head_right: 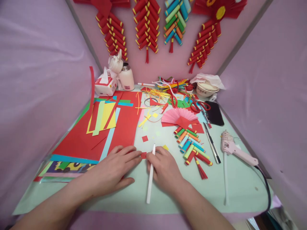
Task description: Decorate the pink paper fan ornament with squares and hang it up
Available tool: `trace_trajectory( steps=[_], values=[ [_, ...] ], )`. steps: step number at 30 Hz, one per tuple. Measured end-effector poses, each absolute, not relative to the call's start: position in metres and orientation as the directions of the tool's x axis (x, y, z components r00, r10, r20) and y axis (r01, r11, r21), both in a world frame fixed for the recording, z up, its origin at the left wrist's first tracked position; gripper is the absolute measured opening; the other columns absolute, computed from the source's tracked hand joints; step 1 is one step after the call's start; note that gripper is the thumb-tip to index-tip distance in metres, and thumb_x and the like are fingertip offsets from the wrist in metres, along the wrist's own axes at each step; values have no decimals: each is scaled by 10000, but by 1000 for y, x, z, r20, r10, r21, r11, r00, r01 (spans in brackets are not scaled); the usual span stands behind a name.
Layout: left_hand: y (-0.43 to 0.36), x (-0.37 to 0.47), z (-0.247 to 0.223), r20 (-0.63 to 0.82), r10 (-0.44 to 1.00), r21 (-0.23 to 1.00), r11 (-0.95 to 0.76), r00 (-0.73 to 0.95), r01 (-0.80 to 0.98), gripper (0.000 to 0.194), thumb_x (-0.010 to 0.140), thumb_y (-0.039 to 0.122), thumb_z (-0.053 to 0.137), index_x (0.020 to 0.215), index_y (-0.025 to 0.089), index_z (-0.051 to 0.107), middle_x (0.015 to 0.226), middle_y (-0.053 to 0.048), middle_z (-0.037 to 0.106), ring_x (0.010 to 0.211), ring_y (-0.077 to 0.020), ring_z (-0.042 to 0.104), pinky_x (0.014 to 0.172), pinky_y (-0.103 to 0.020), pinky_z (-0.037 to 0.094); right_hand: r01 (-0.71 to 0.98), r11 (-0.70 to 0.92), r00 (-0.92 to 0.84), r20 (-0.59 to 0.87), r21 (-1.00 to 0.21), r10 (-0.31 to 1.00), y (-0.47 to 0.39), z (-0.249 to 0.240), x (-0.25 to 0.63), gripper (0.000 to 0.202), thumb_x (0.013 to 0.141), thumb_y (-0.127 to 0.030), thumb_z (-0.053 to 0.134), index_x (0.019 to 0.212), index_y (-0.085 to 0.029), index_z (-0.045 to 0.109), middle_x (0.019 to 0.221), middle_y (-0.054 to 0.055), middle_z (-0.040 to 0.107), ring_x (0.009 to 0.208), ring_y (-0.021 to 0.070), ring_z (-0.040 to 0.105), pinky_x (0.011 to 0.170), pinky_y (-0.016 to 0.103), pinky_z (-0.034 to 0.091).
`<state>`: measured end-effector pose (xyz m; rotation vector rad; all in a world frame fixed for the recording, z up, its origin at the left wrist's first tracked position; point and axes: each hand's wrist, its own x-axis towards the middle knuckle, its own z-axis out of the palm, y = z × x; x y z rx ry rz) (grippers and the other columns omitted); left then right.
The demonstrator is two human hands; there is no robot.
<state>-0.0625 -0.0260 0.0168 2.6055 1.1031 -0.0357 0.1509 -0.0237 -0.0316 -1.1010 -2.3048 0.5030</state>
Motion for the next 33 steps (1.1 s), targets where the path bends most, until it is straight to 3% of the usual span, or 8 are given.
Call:
trace_trajectory(
  steps=[3,6,11,15,19,23,28,33],
  values=[
    [-26,-63,17,-121,702,256,-660,701,706,479,823,366,628,1256,190,522,1300,-89,559,1240,-304,409,984,-456,284,541,553,-451,336,-634,827,-23,-30,154,223,873,-135,511,1054,-208,620,877,61,652,897,215,528,755,342,448],
    [-26,-63,17,-112,711,247,-656,694,713,460,818,373,633,1230,191,541,1282,-91,570,1214,-304,432,962,-448,298,428,443,-247,369,-788,896,-22,-28,160,180,863,-178,560,1014,-236,640,922,47,651,894,193,567,795,342,457],
    [-24,-64,16,-91,723,232,-653,685,720,418,812,383,641,1175,188,573,1231,-85,593,1167,-295,466,930,-432,318,-52,216,48,214,-975,976,-17,-26,161,36,862,-235,555,887,-239,580,873,23,688,743,152,588,683,306,453],
    [-21,-63,14,-57,728,199,-662,683,723,286,834,377,620,1031,169,621,1155,-91,615,1116,-280,501,904,-414,336,-368,141,80,120,-919,990,-11,-21,158,44,822,-245,560,845,-233,524,704,-20,634,562,105,480,560,252,372],
    [-17,-62,16,-10,748,158,-654,664,740,213,886,349,561,891,148,629,1106,-100,624,1082,-269,525,891,-407,348,-412,208,176,147,-887,973,-8,-14,164,36,818,-241,566,817,-230,532,625,-38,581,526,93,429,551,240,339],
    [-15,-61,15,55,749,187,-657,660,731,208,921,315,510,959,150,632,1047,-87,639,1028,-245,550,883,-399,358,-492,211,162,149,-845,975,-4,-10,174,44,823,-267,566,800,-232,551,567,-43,539,490,89,392,523,230,327],
    [-12,-60,18,124,764,313,-635,633,706,196,926,296,490,1005,180,628,1062,-70,651,1028,-226,573,899,-393,387,-697,34,5,43,-716,999,2,-7,180,100,793,-305,595,746,-224,561,491,-65,403,434,74,308,439,193,267],
    [1,-48,29,118,834,506,-517,539,690,274,878,210,534,1149,196,579,1137,-68,636,1022,-204,603,886,-345,465,-783,-139,-151,-31,-606,988,4,-6,185,121,809,-304,597,746,-205,567,510,-71,337,434,64,290,400,165,252]
  ],
)
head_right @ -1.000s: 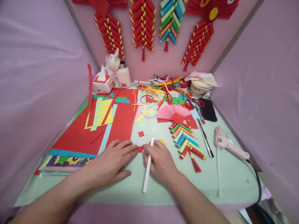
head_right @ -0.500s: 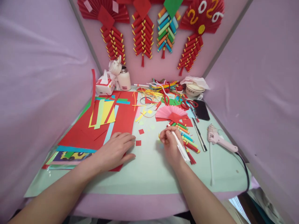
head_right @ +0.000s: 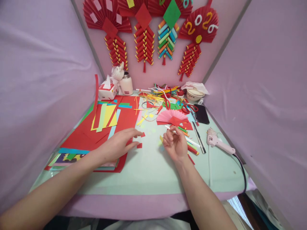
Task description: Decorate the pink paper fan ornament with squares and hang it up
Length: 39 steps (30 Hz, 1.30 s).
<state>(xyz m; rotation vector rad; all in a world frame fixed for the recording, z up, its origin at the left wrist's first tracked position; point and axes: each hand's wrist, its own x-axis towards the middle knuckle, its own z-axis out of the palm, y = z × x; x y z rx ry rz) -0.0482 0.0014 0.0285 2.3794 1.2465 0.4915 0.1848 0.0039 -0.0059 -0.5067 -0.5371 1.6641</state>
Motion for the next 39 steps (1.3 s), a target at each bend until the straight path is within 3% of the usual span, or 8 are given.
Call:
trace_trajectory(
  steps=[5,9,16,23,28,30,33,39],
  values=[
    [17,-10,28,123,794,728,-480,596,489,367,804,124,567,1167,175,553,1143,-80,627,909,-149,639,824,-297,519,-780,-202,-209,-58,-593,976,2,-7,184,150,818,-337,597,764,-204,555,521,-80,297,435,66,267,397,160,269],
    [19,14,23,104,792,885,-350,602,308,161,791,143,558,944,158,606,956,-40,665,838,-128,642,763,-257,524,-723,-162,-192,-30,-671,981,2,-9,183,178,842,-378,559,774,-215,538,526,-86,252,428,76,235,390,171,269],
    [17,10,20,-7,872,905,-203,490,374,48,772,174,549,798,170,591,722,8,641,697,-127,608,652,-243,483,-697,-127,-152,-29,-705,988,2,-8,187,171,840,-381,547,774,-225,526,535,-86,241,433,88,223,401,198,267],
    [-48,-9,17,55,856,539,-458,513,707,156,883,213,490,944,175,628,961,-61,663,924,-202,606,814,-337,485,-675,54,37,38,-736,999,7,0,197,126,798,-318,568,743,-223,508,499,-83,334,420,76,258,413,192,242],
    [-70,-32,9,118,899,330,-436,422,837,247,923,157,403,991,144,640,1027,-93,645,950,-224,590,838,-372,494,-53,214,7,214,-975,977,-17,0,192,57,840,-261,572,801,-226,550,597,-42,541,539,106,471,522,232,378],
    [-64,-43,7,157,900,277,-435,407,857,255,925,153,406,1038,139,634,1073,-101,638,999,-239,573,869,-394,488,253,346,-238,289,-903,927,-38,-1,187,31,856,-234,564,862,-223,592,729,-1,622,665,139,563,624,270,448],
    [-51,-51,6,161,869,226,-495,469,839,271,927,130,400,1074,133,627,1116,-106,626,1044,-242,546,895,-399,472,405,635,-573,358,-658,737,-67,-6,182,189,877,-180,522,1046,-222,594,954,67,678,893,197,617,790,347,492],
    [-32,-41,13,37,811,126,-583,584,802,265,893,78,406,1009,125,639,1023,-123,621,988,-248,537,815,-381,455,521,770,-698,335,-368,633,-80,-25,178,133,882,-174,529,1006,-187,576,1168,119,647,1090,245,584,893,416,495]
  ],
)
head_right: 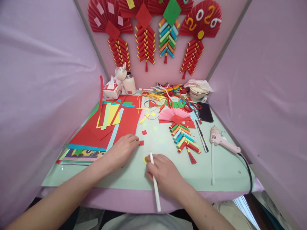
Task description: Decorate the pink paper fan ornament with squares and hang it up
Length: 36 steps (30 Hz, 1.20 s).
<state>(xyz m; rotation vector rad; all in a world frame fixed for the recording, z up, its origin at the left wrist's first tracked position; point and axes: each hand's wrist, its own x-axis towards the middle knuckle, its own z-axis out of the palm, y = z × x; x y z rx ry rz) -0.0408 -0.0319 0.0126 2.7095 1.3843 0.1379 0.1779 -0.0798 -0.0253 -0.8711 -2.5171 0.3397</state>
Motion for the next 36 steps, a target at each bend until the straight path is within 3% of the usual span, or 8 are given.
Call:
trace_trajectory(
  steps=[3,6,9,13,21,25,31,36],
  values=[
    [-22,-36,18,-38,812,63,-579,582,813,236,881,75,417,910,125,646,934,-114,619,904,-253,539,748,-375,439,647,707,-633,316,-284,706,-67,-31,176,57,878,-187,547,921,-175,582,1148,134,655,1051,274,602,843,438,515],
    [-12,-38,18,16,821,85,-570,571,817,242,877,65,413,875,130,646,931,-106,628,908,-246,545,756,-368,427,678,697,-609,354,-231,710,-59,-29,177,109,883,-158,522,965,-167,594,1173,152,649,1093,297,585,830,455,511],
    [-6,-44,12,129,835,178,-551,536,815,282,856,40,404,940,142,653,1001,-98,646,975,-241,552,803,-378,429,587,765,-658,394,-264,641,-63,-25,178,242,885,-104,471,1084,-185,582,1180,137,651,1101,253,582,848,422,500],
    [-5,-50,3,176,822,237,-570,542,787,306,839,41,401,922,158,672,997,-84,663,963,-227,567,812,-385,440,486,822,-744,353,-298,568,-71,-26,179,207,858,-64,467,960,-194,593,1099,101,681,996,205,617,816,369,502],
    [-12,-45,1,98,804,213,-592,586,777,252,920,118,418,915,146,669,955,-82,658,933,-222,552,793,-366,437,701,698,-633,324,-145,703,-42,-40,174,136,882,-110,488,946,-174,590,1125,135,665,1022,280,599,784,419,514],
    [-16,-42,0,95,747,237,-659,658,713,241,928,129,417,966,143,654,963,-84,651,968,-227,540,810,-363,449,687,701,-609,374,-190,699,-36,-44,172,139,887,-113,495,975,-181,579,1144,122,661,1064,275,581,830,429,505],
    [-10,-49,-2,205,823,305,-568,529,765,309,859,51,423,1047,154,646,1073,-91,628,1030,-235,513,853,-390,452,660,690,-540,451,-298,711,-40,-45,175,169,881,-113,500,1010,-204,560,1184,105,649,1098,258,564,887,433,478],
    [-14,-45,0,165,761,275,-646,627,712,265,888,129,439,1041,172,651,1136,-77,619,1101,-252,467,864,-401,413,684,669,-509,467,-290,723,-40,-44,175,193,865,-116,517,1031,-197,572,1028,77,703,1024,256,575,836,410,462]
  ],
)
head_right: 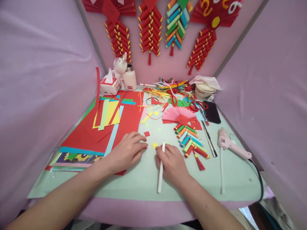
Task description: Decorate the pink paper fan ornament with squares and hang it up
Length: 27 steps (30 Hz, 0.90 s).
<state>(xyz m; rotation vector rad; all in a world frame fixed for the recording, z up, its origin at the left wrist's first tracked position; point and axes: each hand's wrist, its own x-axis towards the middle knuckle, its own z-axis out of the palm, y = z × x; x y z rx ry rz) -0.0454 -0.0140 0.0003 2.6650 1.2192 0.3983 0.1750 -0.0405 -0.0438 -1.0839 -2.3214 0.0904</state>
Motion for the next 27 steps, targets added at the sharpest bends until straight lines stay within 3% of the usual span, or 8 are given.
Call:
trace_trajectory(
  steps=[5,12,22,27],
  values=[
    [-32,-30,-2,55,739,171,-669,671,723,340,903,237,457,1221,168,556,1252,-74,576,1143,-264,440,873,-410,384,697,664,-512,460,-271,725,-41,-45,172,133,868,-118,515,963,-175,588,1021,79,704,1022,249,565,812,379,448],
    [-58,-16,-21,33,762,-10,-647,647,763,484,966,372,342,1369,120,431,1370,-95,514,1180,-275,443,913,-431,345,715,650,-491,476,-259,729,-42,-48,170,139,866,-119,519,971,-164,598,1035,96,700,939,238,572,763,365,447],
    [-48,-20,-12,44,809,52,-588,586,807,454,966,403,352,1331,161,469,1350,-78,531,1207,-268,420,900,-408,343,734,628,-489,441,-258,753,-45,-48,168,105,871,-138,514,911,-162,608,960,97,704,898,235,565,746,358,445],
    [-42,-25,-11,14,780,97,-623,625,776,476,955,444,376,1322,159,474,1373,-58,521,1219,-268,404,920,-412,329,743,621,-474,458,-249,752,-47,-50,164,109,858,-132,524,917,-172,608,1079,92,692,870,221,554,736,357,445]
  ],
)
